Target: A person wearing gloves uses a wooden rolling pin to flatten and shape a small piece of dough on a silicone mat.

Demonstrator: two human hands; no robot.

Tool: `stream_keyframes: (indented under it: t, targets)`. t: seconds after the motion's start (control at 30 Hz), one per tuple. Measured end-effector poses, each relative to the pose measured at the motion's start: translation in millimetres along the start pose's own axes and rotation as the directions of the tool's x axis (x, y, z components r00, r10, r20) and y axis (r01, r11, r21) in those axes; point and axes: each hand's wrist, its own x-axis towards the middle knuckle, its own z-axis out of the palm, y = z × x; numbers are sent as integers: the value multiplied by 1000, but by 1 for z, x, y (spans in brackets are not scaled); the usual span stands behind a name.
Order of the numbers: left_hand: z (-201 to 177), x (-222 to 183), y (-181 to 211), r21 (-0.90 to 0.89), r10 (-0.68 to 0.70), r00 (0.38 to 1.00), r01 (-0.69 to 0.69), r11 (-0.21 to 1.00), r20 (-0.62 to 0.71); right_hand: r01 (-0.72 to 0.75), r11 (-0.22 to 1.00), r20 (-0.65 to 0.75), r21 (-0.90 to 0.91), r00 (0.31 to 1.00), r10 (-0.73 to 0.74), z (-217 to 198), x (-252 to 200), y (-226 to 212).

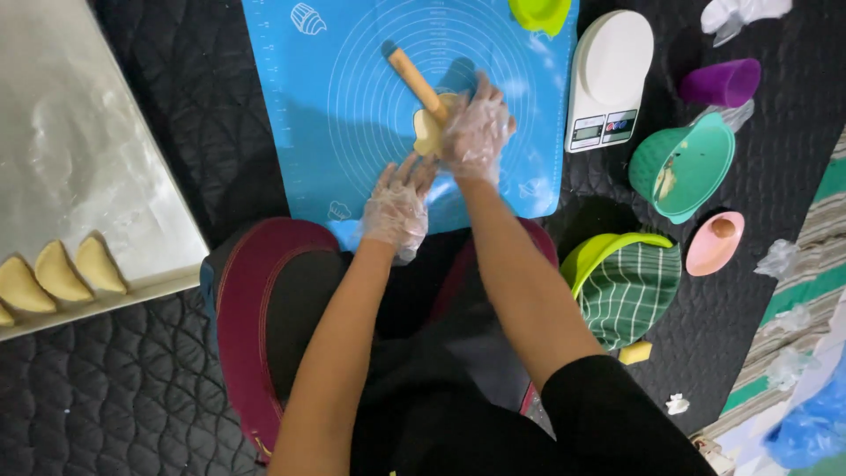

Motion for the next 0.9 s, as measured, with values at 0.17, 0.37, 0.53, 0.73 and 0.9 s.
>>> stream_keyframes:
  t: [0.17,0.37,0.53,0.73,0.9]
  targets:
    - [-12,-1,-6,-21,14,998,-15,1000,-65,48,984,-53,-173,997,-58,32,30,21]
    - [-73,-10,-17,-185,90,949,-34,982,302,72,964,-144,-258,983,-112,45,42,26]
    - [-56,-7,-23,-217,163,966,-119,969,200,53,971,-110,-234,991,-81,37,51,23]
    - [-98,-15,-26,-275,180,928,-89,957,326,112,962,-195,-248,967,-163,45,63,31]
    - [-76,-9,-28,-307,207,952,-133,942,224,81,953,-51,-292,994,-100,32,71,25]
